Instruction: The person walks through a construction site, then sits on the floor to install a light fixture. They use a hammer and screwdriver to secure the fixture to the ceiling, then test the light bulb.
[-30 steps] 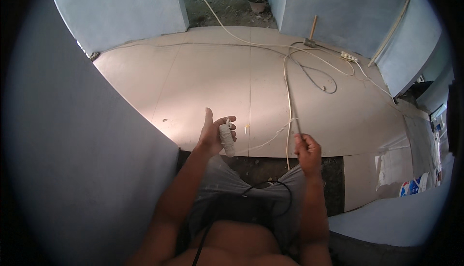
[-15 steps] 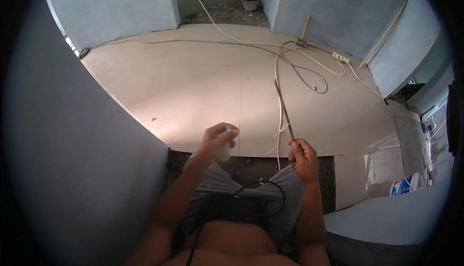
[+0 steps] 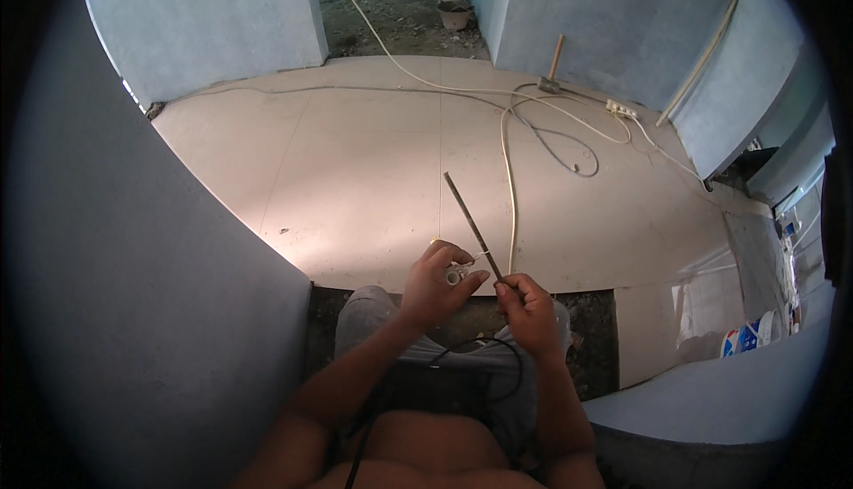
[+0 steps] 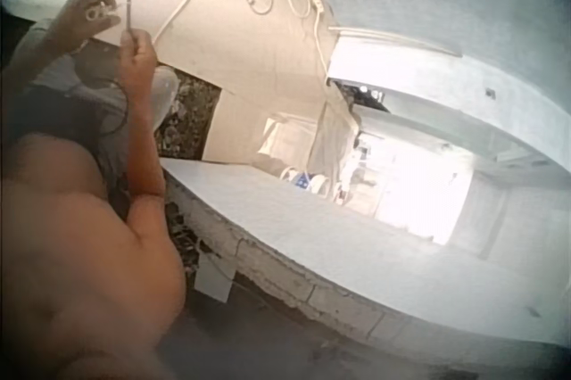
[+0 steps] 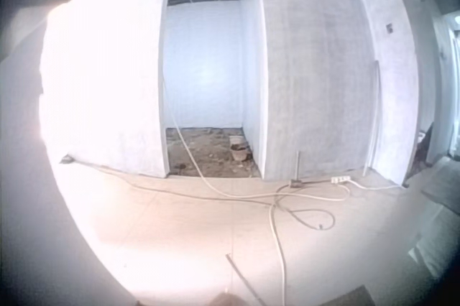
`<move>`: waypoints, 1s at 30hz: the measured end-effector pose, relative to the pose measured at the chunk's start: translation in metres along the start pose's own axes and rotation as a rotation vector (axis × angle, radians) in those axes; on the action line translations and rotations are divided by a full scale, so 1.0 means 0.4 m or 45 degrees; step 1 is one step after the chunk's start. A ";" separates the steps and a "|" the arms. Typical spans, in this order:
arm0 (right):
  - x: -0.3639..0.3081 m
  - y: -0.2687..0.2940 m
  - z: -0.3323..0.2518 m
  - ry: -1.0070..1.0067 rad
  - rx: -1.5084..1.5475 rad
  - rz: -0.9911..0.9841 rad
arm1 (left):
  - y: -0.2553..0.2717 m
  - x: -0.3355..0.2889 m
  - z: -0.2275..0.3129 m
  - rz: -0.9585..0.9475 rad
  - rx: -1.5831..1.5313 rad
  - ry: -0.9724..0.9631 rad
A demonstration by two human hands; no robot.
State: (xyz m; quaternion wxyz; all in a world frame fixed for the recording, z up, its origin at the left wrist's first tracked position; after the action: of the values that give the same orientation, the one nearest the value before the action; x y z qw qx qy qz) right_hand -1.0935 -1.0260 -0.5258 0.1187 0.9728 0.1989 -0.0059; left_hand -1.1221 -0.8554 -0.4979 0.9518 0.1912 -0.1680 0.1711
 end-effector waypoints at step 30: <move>0.029 0.045 0.021 0.571 -0.522 0.413 | -0.063 -0.070 -0.047 -0.946 -0.533 0.573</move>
State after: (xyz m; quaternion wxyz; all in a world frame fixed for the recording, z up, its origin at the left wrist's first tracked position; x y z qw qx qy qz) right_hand -1.0756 -1.0395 -0.5304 0.2643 0.9248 0.0597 0.2670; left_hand -1.1321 -0.8765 -0.5328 0.9793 0.0008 0.0909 -0.1808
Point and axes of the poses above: each hand's wrist, its own x-axis towards the middle knuckle, its own y-axis out of the back of the hand, z = x × y, the point moved 7 cm from there along x, towards the middle knuckle, and after that the axes turned 2 degrees about -x, right-handed, at the moved point
